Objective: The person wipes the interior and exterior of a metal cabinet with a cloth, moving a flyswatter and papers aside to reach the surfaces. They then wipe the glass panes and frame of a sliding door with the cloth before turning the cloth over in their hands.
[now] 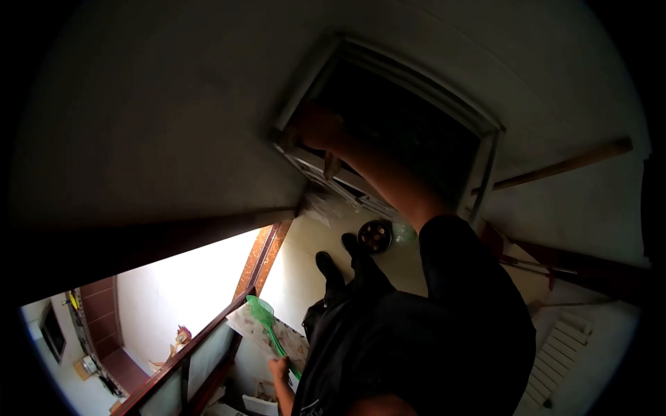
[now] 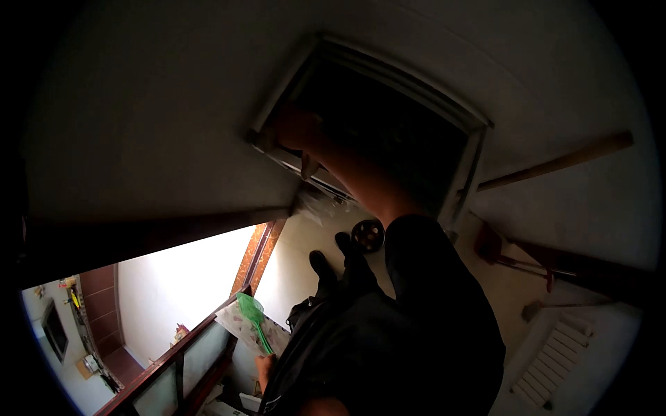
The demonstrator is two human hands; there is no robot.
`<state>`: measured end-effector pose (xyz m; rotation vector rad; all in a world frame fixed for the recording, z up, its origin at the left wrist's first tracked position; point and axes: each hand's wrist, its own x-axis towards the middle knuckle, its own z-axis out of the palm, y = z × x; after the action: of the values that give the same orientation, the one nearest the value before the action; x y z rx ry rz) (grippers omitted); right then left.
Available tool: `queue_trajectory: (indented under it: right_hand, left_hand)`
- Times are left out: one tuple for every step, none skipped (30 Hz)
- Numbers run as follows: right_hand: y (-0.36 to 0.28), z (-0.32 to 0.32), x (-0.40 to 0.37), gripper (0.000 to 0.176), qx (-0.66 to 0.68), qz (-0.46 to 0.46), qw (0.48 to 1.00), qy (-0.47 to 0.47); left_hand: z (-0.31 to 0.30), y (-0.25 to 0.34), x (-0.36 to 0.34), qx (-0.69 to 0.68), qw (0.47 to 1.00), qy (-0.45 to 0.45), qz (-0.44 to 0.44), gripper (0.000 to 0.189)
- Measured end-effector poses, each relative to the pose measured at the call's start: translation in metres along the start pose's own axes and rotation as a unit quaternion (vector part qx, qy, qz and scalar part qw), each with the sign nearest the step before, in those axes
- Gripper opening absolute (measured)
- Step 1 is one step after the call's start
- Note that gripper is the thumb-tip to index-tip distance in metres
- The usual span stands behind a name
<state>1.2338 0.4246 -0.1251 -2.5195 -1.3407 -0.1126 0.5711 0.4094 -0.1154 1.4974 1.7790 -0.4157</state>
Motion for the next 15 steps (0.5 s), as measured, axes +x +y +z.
queue_trajectory:
  right_hand:
    - [0.006,-0.008,0.008,0.021,0.008,0.032,0.998,-0.056]
    - [0.011,-0.011,0.012,0.021,0.016,0.063,0.992,-0.113]
    - [0.016,-0.009,0.014,0.021,0.018,0.062,0.992,-0.113]
    - [0.022,-0.007,0.017,0.021,0.023,0.078,0.994,-0.073]
    - [0.029,-0.006,0.022,0.02,0.028,0.094,0.995,-0.034]
    - [0.037,-0.001,0.026,0.02,0.028,0.093,0.995,-0.034]
    - [0.045,0.006,0.031,0.02,0.01,0.096,0.995,-0.023]
    - [0.054,0.011,0.037,0.02,-0.008,0.1,0.995,-0.012]
    - [0.065,0.015,0.044,0.02,-0.006,0.102,0.995,-0.012]
    - [0.078,0.018,0.051,0.023,0.016,0.164,0.986,-0.01]
    - [0.092,0.02,0.059,0.025,0.038,0.226,0.973,-0.007]
    - [0.116,0.037,0.063,0.025,0.04,0.229,0.973,-0.008]
    - [0.145,0.061,0.066,0.021,-0.054,0.179,0.974,0.129]
    - [0.162,0.074,0.067,0.018,-0.147,0.123,0.946,0.263]
    - [0.164,0.066,0.065,0.018,-0.148,0.127,0.945,0.264]
  left_hand:
    - [0.002,-0.001,0.0,-0.014,1.0,0.003,-0.012,0.022]
    - [0.004,-0.004,0.0,-0.029,0.999,0.006,-0.023,0.022]
    - [0.003,-0.004,-0.002,-0.028,0.999,0.008,-0.025,0.022]
    - [0.002,-0.003,-0.004,-0.024,0.999,0.006,-0.029,0.022]
    - [0.001,0.0,-0.007,-0.02,0.999,0.004,-0.034,0.022]
    - [0.002,-0.002,-0.008,-0.02,0.999,0.004,-0.035,0.022]
    - [0.003,-0.003,-0.01,-0.048,0.999,0.003,-0.014,0.022]
    - [0.004,-0.002,-0.011,-0.075,0.997,0.002,0.008,0.023]
    - [0.003,0.005,-0.014,-0.038,0.999,0.007,-0.031,0.024]
    - [0.004,0.015,-0.02,-0.035,0.999,0.008,-0.031,0.024]
    - [0.005,0.024,-0.027,-0.027,0.998,0.033,-0.042,0.024]
    - [0.005,0.028,-0.029,-0.017,0.997,0.058,-0.053,0.025]
    - [0.006,0.018,-0.024,-0.026,0.997,0.049,-0.05,0.025]
    - [0.006,0.017,-0.025,-0.023,0.997,0.049,-0.048,0.025]
    - [0.007,0.018,-0.026,-0.042,0.998,0.052,-0.023,0.025]
